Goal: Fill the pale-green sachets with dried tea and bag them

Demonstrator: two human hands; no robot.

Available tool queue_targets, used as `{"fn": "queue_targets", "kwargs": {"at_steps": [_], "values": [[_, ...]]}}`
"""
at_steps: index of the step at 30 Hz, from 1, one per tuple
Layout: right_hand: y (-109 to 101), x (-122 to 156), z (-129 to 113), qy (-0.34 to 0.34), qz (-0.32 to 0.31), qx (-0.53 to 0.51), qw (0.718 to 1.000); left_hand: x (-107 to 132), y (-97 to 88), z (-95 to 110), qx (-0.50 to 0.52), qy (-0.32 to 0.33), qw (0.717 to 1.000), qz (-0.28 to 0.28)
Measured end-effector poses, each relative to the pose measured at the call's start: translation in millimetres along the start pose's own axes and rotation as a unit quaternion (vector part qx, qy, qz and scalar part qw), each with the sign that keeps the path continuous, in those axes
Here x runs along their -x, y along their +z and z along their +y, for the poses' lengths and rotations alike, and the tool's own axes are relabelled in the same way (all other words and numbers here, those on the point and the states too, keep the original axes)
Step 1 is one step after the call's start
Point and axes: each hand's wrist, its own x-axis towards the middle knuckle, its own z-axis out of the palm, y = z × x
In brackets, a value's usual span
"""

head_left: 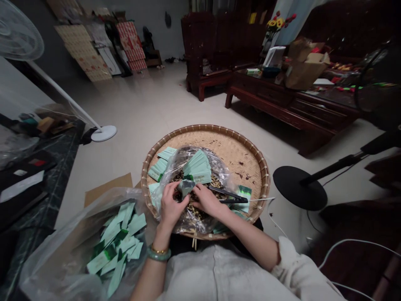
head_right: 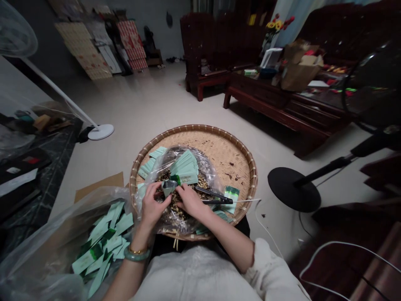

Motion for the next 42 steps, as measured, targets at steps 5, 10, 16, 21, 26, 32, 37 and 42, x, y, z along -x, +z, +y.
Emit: {"fn": "queue_targets", "kwargs": {"at_steps": [5, 10, 16, 21, 26, 32, 37, 42], "values": [[7, -6, 3, -0.011, 0.003, -0.014, 1.0, 0, 1.2, 0, -0.005, -0.001, 1.0, 0.008], [12, -8, 5, 0.003, 0.016, -0.015, 1.0, 0, 0.8, -2, -0.004, -0.001, 1.0, 0.009], [9, -7, 8, 0.0, 0.053, -0.087, 0.995, 1, -0.4, -2, -0.004, -0.007, 1.0, 0.007], [-4, -7, 14, 0.043, 0.103, -0.191, 0.975, 0, -1.0, -2, 0.0, -0.008, 1.0, 0.003], [-28, -5, 19, 0.074, 0.14, -0.276, 0.948, 0, 0.2, -3, -0.005, -0.004, 1.0, -0.002], [-75, -1, 0, 0.014, 0.131, -0.269, 0.954, -1, 1.5, 2, -0.02, 0.018, 0.999, -0.03], [-102, -3, -27, -0.059, 0.057, -0.158, 0.984, -2, 3.9, 4, -0.022, 0.03, 0.999, -0.039], [-103, -7, -37, -0.098, 0.021, -0.043, 0.994, -1, 4.5, 6, -0.016, 0.028, 0.998, -0.051]]}}
